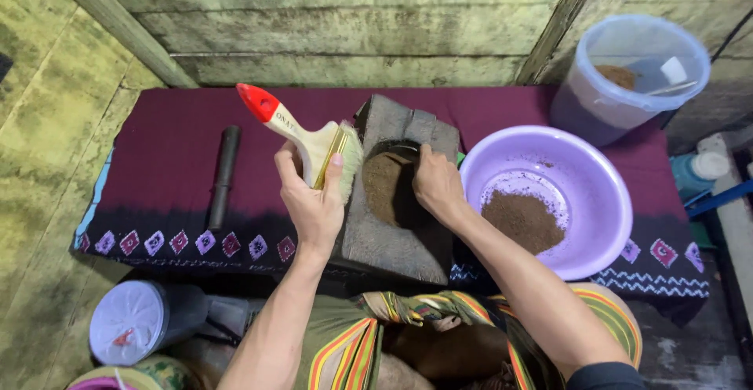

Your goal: Scooping and brushing ground material from a stone mortar into a plastic bowl

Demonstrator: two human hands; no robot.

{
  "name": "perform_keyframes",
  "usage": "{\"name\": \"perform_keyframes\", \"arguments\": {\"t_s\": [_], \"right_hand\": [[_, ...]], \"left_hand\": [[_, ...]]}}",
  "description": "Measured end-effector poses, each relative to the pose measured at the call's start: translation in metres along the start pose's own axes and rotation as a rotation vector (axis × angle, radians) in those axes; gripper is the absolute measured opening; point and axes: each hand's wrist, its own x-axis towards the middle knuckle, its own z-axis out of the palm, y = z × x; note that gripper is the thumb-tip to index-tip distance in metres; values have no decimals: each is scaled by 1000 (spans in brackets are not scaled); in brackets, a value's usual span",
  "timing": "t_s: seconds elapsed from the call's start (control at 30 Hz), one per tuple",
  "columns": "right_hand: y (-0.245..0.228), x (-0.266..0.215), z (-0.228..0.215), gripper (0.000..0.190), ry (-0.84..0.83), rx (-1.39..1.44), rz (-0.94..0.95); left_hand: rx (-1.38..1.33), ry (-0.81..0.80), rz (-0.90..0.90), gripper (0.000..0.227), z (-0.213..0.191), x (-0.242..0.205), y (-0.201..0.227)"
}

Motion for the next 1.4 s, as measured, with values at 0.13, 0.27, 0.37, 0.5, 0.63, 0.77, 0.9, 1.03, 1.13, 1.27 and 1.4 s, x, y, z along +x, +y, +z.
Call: {"name": "perform_keyframes", "arguments": {"t_s": [0.13, 0.27, 0.37, 0.5, 0.63, 0.77, 0.9, 1.03, 1.13, 1.27, 1.4], "right_hand": [[-6, -2, -2, 21, -13, 0, 6], [-11, -6, 0, 27, -54, -42, 23], [-18, -15, -1, 34, -62, -45, -31], [-3, -14, 26, 34, -142, -184, -158], [-12, -26, -2, 46, -269, -298, -284], [-11, -17, -12, 44, -247, -213, -202], [-2, 14, 9, 45, -148, -72, -53], [-19, 3, 0, 50, -162, -3, -12], [-27, -5, -1, 52, -130, 4, -18], [-34, -18, 10, 50, -181, -49, -36], [-36, -35, -14, 46, -272, -180, -221]], "left_hand": [[34, 4, 76, 61, 10, 2, 2], [97, -52, 38, 58, 14, 3, 9], [118, -95, 11, 52, 15, 9, 10], [68, -138, -42, 42, 18, 9, 21], [93, -131, 25, 46, 20, 8, -1], [143, -103, 61, 42, 22, 5, 3], [147, -108, 86, 40, 27, 4, -18], [156, -162, -10, 29, 30, 1, -13], [207, -190, -2, 30, 35, 3, -7], [296, -261, 43, 34, 39, 3, -29], [293, -307, 55, 37, 43, 3, -42]]}}
